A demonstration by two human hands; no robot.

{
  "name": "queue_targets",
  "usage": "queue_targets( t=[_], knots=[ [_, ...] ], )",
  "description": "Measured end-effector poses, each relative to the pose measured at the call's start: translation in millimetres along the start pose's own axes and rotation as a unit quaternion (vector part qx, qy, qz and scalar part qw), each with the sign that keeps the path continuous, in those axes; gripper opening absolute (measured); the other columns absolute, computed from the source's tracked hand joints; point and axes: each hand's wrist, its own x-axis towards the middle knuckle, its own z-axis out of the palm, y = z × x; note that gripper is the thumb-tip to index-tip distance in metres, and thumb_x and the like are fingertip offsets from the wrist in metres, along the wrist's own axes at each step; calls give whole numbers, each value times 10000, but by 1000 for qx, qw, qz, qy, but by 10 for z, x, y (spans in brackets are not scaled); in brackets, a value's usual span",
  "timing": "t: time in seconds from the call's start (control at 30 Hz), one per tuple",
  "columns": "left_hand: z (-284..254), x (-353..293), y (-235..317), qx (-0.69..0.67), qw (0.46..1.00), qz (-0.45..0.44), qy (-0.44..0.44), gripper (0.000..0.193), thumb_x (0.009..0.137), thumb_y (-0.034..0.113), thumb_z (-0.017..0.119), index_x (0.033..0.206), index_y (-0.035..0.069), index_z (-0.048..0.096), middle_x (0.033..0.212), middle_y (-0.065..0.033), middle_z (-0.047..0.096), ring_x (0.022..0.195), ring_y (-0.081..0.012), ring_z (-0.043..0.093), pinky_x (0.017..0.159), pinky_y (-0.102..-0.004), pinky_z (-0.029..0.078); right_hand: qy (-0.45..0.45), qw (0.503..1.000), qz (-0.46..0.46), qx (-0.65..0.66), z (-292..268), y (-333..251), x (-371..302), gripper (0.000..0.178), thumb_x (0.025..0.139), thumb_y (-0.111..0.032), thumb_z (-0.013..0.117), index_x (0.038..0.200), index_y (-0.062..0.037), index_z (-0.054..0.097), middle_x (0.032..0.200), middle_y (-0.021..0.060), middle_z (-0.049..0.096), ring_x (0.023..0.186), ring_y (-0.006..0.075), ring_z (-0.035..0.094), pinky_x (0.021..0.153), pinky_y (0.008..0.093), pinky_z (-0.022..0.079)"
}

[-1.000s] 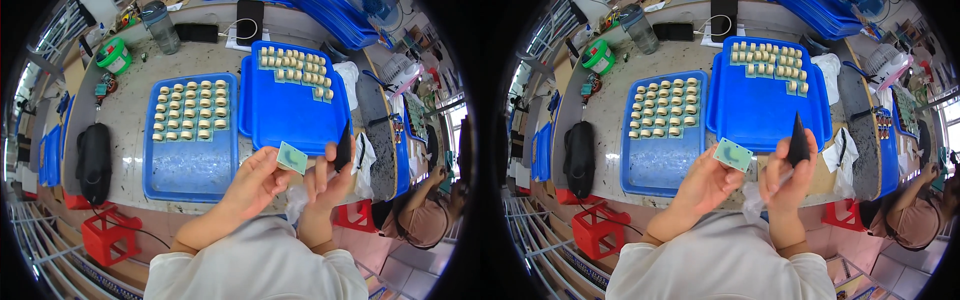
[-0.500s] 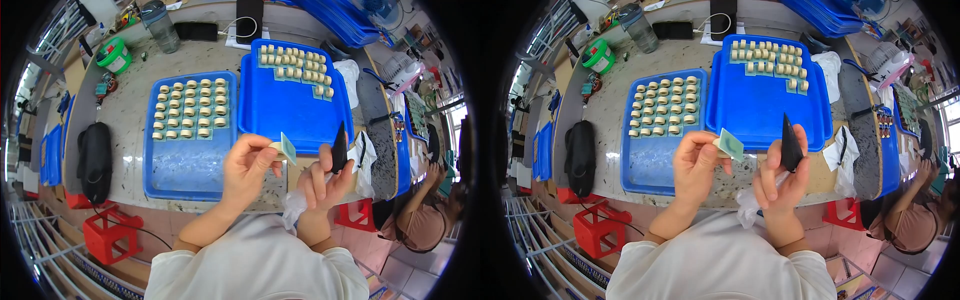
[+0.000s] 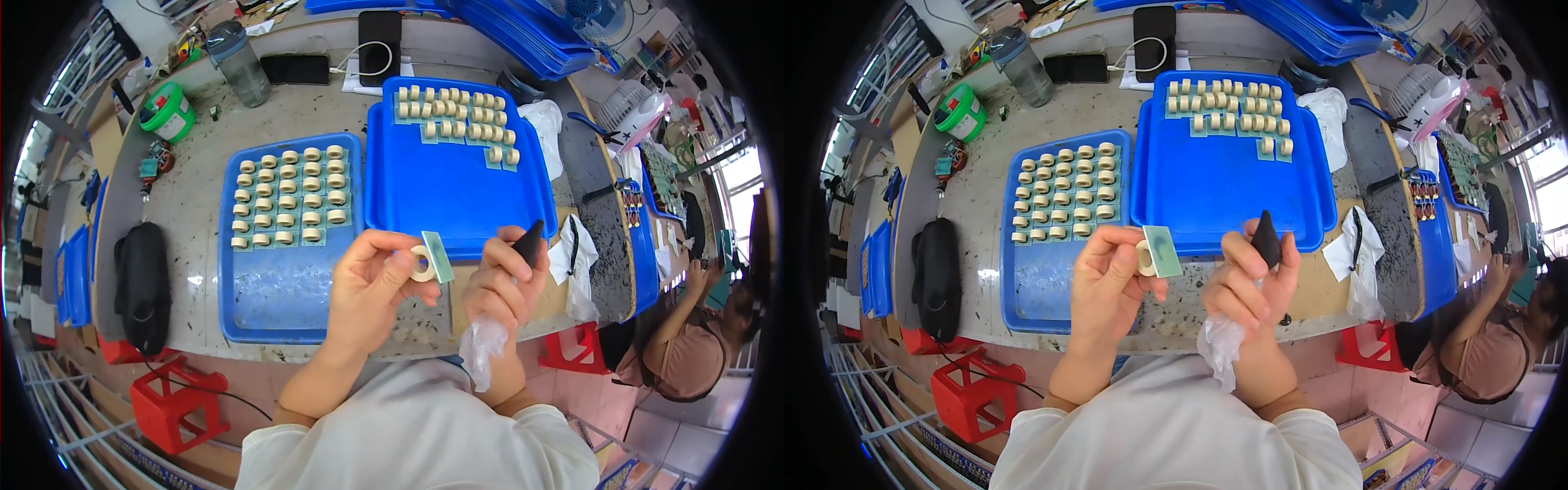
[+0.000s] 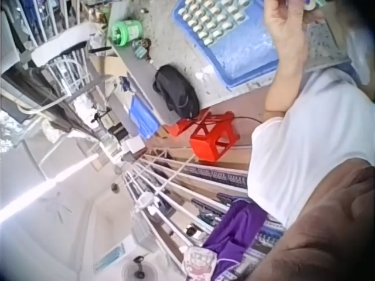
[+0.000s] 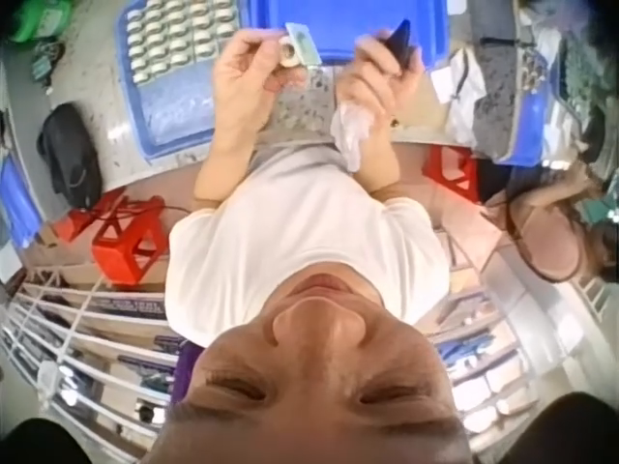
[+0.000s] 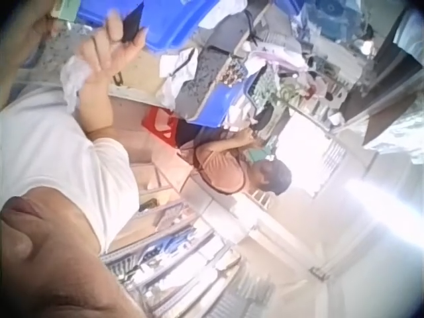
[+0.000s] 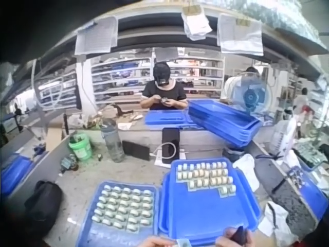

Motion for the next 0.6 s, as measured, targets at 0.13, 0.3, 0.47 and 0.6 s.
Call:
queue_targets(
  t=[0.13, 0.3, 0.47, 0.6],
  knots=[
    [-37, -33, 14, -41, 998, -40, -19, 270, 717, -60, 570, 945, -11, 436, 900, -127, 532, 684, -186, 590, 578, -284, 506, 20, 978, -106, -179, 89, 78, -96, 380, 877, -350, 304, 1153, -112, 409, 739, 91, 404, 334, 90, 313, 316, 228, 330],
    [65, -43, 22, 26, 1000, 0, 5, 329, 664, -119, 591, 926, -19, 419, 874, -118, 524, 750, -184, 586, 645, -286, 514, -39, 834, -210, -509, 100, 130, -208, 265, 852, -325, 413, 1071, -180, 381, 716, 83, 412, 364, 117, 334, 330, 232, 318],
    [76, -80, -14, 94, 991, 93, 21, 360, 625, -132, 628, 900, -16, 425, 863, -105, 522, 827, -186, 566, 700, -294, 511, -119, 583, -270, -757, 56, 188, -344, 396, 735, -106, 601, 1044, -122, 354, 703, 85, 421, 462, 149, 435, 402, 268, 380],
    [67, -82, -47, 82, 989, 121, -1, 382, 599, -108, 669, 893, -25, 440, 863, -89, 500, 828, -181, 562, 705, -288, 510, -137, 511, -245, -812, 94, 182, -347, 394, 688, -33, 599, 1025, -72, 399, 721, 124, 460, 497, 181, 474, 435, 283, 407]
  ],
)
